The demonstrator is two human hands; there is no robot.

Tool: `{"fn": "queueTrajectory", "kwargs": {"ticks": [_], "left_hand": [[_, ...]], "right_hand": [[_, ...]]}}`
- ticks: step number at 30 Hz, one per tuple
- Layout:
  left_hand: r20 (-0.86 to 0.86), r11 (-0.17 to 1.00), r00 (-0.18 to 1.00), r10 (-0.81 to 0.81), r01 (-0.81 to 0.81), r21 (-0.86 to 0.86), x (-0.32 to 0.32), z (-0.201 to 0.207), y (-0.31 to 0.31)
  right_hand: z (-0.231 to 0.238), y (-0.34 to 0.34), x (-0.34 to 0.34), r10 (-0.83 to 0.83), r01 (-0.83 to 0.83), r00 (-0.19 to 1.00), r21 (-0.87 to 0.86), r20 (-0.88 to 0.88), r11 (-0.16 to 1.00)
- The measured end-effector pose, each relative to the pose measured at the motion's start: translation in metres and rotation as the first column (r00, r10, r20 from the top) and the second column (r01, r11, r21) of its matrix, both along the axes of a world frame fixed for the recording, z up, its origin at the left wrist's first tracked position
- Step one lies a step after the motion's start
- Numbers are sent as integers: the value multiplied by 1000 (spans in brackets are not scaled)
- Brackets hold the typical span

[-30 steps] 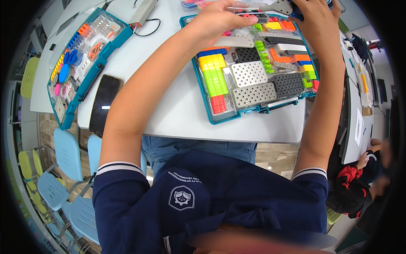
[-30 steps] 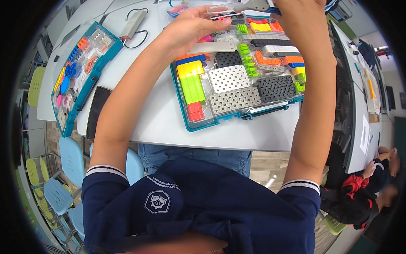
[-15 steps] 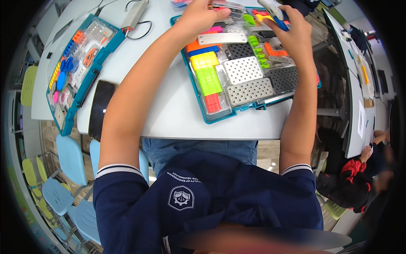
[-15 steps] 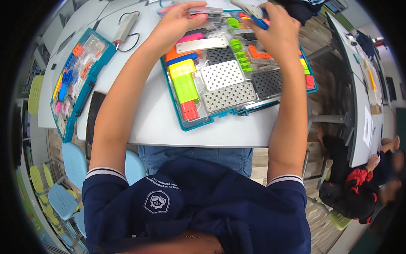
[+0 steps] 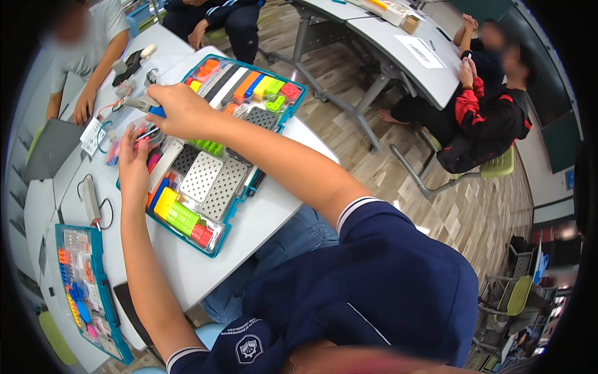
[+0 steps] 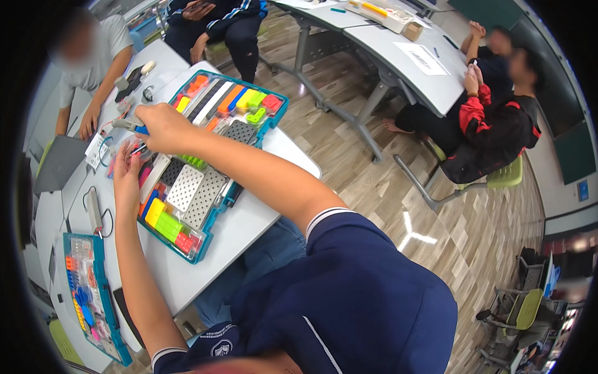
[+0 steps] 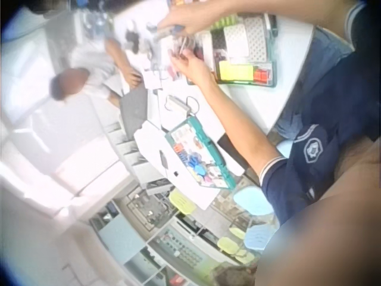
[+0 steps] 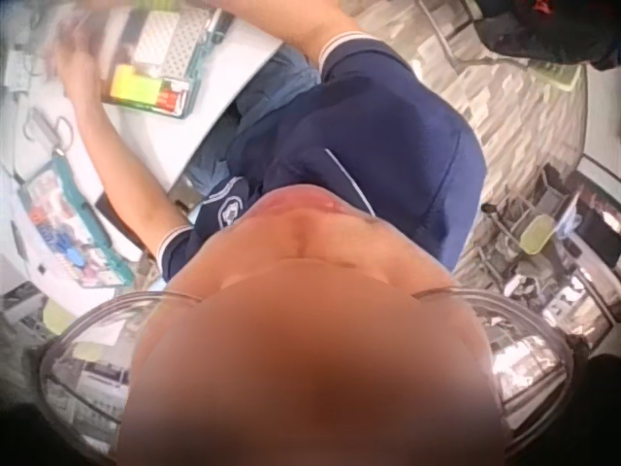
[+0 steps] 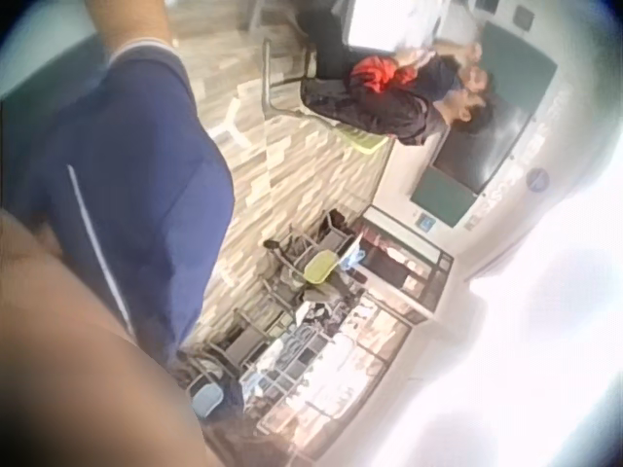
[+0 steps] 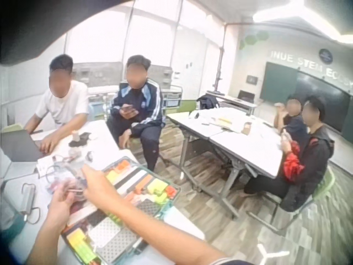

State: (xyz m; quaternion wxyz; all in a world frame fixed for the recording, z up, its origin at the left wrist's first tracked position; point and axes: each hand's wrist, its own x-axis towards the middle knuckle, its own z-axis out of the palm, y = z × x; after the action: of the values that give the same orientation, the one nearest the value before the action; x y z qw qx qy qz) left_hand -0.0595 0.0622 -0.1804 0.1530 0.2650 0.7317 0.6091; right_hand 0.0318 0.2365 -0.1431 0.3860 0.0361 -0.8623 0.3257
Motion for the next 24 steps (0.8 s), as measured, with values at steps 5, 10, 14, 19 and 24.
{"fn": "queueTrajectory", "kwargs": {"ticks": [5,10,14,19,24], "left_hand": [[-158,1000,987,-14,12,-14,-12,-10,-3],[-257,995,966,-37,11,-102,-21,-20,-5],[-526,976,849,-49,-70,-204,-16,-18,-5],[-367,990,928,-65,13,-143,-3,-1,-9],[-292,994,952,-94,73,-82,-3,10,-15]], "right_hand": [[-1,-2,-12,-19,15,999,-89,-40,996],[-15,4,-18,-46,43,998,-91,-36,995],[-21,8,-17,-17,34,997,-235,71,971],[-18,17,-12,46,-15,990,-219,136,976],[-20,19,-10,114,-99,992,-264,45,959]]}}
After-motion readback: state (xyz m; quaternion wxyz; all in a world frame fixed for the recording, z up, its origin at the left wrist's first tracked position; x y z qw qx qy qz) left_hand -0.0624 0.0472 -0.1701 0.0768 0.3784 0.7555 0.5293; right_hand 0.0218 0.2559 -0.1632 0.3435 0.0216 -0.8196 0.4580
